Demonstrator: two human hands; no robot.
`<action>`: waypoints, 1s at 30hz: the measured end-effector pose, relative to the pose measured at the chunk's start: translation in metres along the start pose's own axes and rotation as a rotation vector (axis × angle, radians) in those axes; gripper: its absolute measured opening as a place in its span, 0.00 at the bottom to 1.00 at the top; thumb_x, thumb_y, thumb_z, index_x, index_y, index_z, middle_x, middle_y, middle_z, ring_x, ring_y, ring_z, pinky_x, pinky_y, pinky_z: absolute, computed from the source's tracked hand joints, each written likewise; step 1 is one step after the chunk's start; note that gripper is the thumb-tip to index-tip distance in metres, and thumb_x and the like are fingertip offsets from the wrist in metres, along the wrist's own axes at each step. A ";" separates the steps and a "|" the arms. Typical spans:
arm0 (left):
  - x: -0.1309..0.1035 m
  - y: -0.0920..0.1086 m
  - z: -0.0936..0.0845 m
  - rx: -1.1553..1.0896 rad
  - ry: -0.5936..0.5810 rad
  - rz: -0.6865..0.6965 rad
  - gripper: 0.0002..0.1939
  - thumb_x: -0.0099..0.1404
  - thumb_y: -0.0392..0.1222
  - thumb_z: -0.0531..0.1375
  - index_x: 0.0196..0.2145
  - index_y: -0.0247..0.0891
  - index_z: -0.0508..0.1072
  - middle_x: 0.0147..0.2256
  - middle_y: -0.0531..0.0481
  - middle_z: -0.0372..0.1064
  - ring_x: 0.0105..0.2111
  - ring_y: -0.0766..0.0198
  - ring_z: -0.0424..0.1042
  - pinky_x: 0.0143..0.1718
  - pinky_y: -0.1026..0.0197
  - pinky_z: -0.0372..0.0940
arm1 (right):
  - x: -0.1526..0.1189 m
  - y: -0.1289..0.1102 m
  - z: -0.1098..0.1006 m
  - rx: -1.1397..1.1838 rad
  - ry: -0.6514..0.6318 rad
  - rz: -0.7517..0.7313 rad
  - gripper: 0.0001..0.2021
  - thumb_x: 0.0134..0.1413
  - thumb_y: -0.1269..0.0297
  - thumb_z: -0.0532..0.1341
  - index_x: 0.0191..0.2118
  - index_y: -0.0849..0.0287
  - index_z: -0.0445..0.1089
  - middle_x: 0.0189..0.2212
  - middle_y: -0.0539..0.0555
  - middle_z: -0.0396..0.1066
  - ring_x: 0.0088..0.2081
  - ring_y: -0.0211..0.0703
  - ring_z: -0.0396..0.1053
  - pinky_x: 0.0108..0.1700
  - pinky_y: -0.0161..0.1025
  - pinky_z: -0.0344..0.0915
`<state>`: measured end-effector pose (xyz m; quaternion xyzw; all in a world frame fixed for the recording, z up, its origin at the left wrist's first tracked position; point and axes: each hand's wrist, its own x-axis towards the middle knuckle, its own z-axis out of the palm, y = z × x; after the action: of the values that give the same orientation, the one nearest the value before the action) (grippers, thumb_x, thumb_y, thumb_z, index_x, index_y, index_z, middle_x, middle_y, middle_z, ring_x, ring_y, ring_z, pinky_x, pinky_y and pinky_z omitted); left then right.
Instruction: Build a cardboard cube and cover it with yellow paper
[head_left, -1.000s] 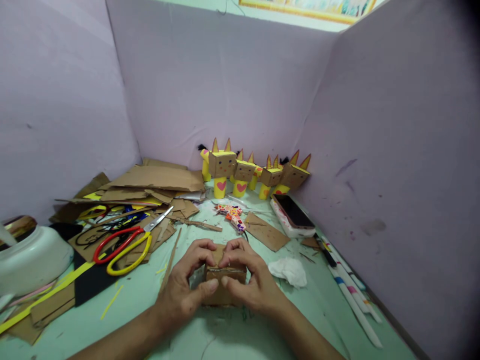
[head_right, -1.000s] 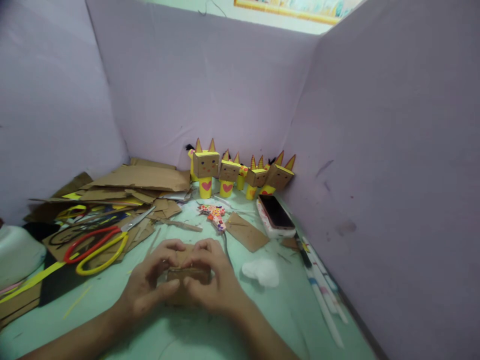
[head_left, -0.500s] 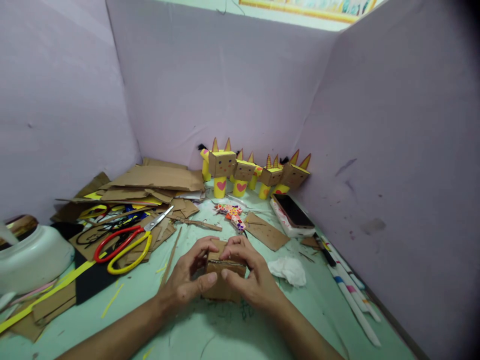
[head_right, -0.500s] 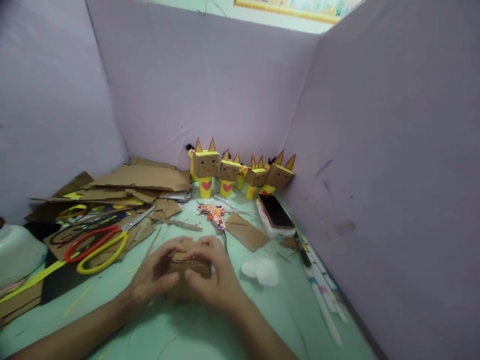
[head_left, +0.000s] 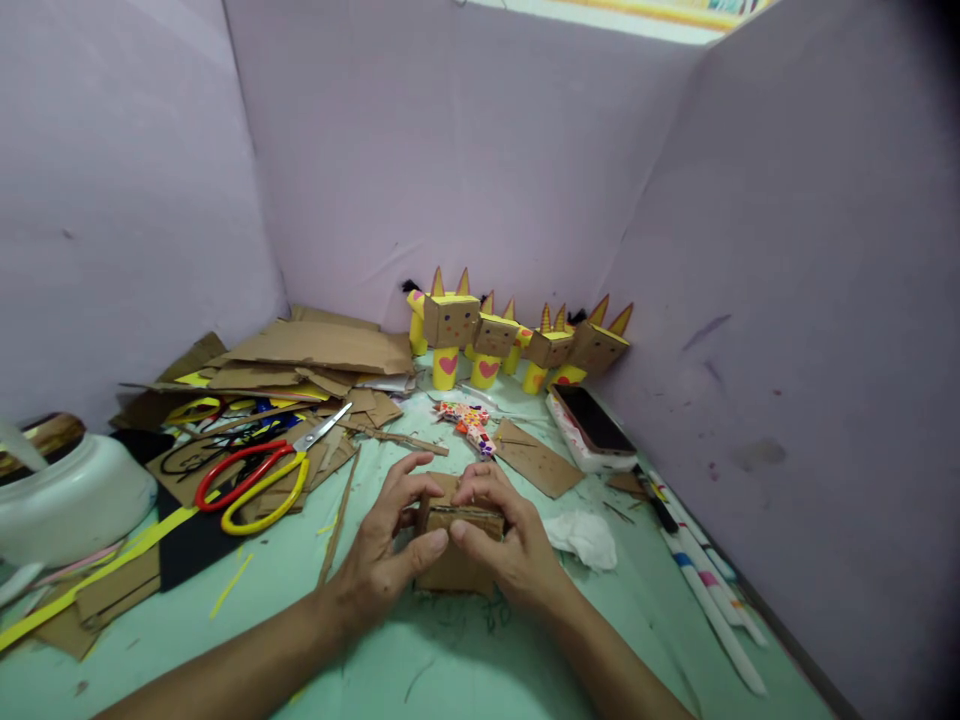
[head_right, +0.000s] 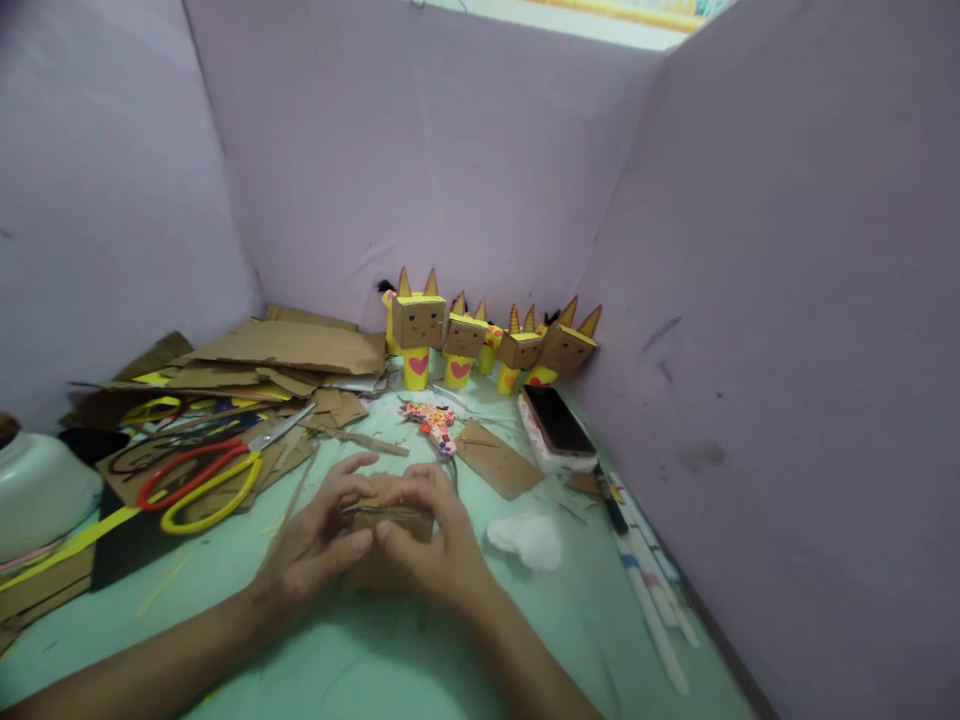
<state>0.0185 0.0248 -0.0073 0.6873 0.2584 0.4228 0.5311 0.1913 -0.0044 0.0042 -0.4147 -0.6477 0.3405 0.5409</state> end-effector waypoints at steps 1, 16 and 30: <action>0.000 0.000 0.001 0.011 0.010 0.008 0.13 0.62 0.48 0.60 0.44 0.46 0.67 0.61 0.49 0.42 0.50 0.53 0.65 0.47 0.56 0.62 | 0.000 0.000 0.000 -0.001 0.007 -0.002 0.06 0.46 0.67 0.62 0.34 0.55 0.69 0.37 0.52 0.61 0.43 0.46 0.62 0.47 0.43 0.59; 0.000 -0.005 0.003 -0.026 0.027 0.009 0.11 0.62 0.49 0.60 0.40 0.44 0.67 0.57 0.49 0.47 0.47 0.55 0.65 0.44 0.57 0.63 | 0.000 -0.002 -0.001 -0.020 0.015 0.003 0.05 0.47 0.67 0.63 0.33 0.55 0.70 0.37 0.52 0.62 0.43 0.46 0.64 0.46 0.42 0.62; 0.003 -0.007 0.001 -0.055 0.004 0.033 0.11 0.63 0.51 0.59 0.42 0.47 0.70 0.54 0.49 0.50 0.48 0.54 0.65 0.45 0.57 0.63 | 0.002 0.000 0.000 -0.031 0.030 -0.017 0.05 0.47 0.66 0.62 0.33 0.56 0.70 0.36 0.53 0.63 0.43 0.47 0.64 0.46 0.43 0.61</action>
<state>0.0219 0.0286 -0.0133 0.6757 0.2365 0.4399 0.5422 0.1916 -0.0029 0.0051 -0.4228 -0.6480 0.3197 0.5470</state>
